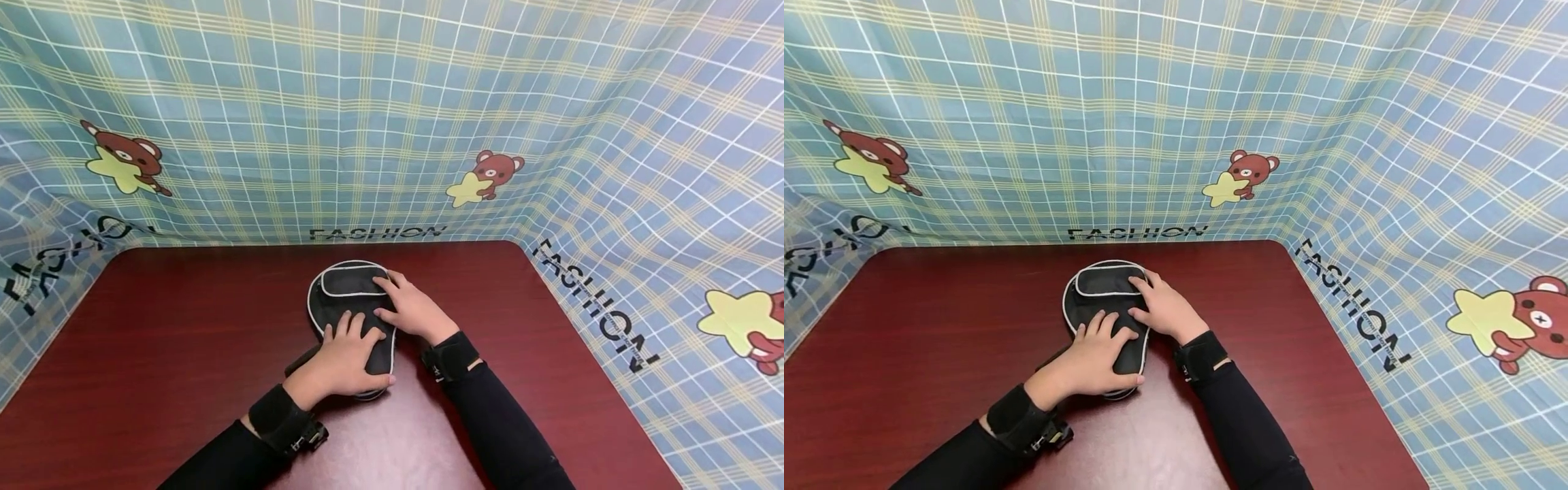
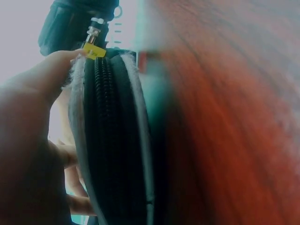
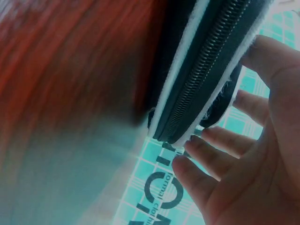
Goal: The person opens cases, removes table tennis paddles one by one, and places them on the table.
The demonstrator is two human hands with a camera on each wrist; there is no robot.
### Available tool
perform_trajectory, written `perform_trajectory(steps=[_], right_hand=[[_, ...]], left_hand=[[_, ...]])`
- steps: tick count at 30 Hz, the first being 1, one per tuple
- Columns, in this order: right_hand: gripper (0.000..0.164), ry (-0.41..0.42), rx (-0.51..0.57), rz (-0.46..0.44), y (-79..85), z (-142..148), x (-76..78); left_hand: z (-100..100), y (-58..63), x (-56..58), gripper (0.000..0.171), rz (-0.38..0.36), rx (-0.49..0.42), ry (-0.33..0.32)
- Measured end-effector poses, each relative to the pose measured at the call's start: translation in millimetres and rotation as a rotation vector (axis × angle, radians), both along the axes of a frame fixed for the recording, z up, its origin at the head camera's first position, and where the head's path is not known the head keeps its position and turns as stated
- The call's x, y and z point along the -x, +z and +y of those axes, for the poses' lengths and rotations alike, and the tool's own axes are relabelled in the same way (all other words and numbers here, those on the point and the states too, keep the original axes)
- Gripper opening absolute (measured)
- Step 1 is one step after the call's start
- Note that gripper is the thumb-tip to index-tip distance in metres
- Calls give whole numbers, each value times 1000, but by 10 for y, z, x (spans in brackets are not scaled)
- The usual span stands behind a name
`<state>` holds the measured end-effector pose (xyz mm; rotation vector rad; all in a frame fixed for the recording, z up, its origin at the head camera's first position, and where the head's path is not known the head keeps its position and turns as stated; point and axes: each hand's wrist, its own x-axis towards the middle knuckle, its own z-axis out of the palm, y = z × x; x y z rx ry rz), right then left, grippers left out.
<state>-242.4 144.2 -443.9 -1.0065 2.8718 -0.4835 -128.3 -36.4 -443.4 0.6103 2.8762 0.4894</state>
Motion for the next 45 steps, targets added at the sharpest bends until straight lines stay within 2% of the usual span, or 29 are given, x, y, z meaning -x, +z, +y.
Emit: perform_trajectory(steps=[4,10,15,20,27,33,40,45], right_hand=[[68,2,-4,-30,-3,-8,-7],[67,-31,-15,-15,61,10,-5],[68,-59,-9,-2,120,40,-4],[70,-75,-34,-17,128,60,-27],[74,-89,-104,-11,181,65,-58],[77,-112,-136,-52,229,80,-54],[87,-115,-96,-33,159,82,3],[94,-97,-51,-70,65,113,65]], left_hand=[[-34,18,-17,79,1,6,-8],[-72,92,16,76,12,-7,-47],[-116,132,56,73,-25,-23,-75],[-177,113,49,71,-73,-37,-113],[-244,102,74,73,-61,-42,-154],[-325,106,99,71,-75,-49,-184],[-336,78,113,69,-73,-63,-203],[-309,74,114,66,-77,-70,-195]])
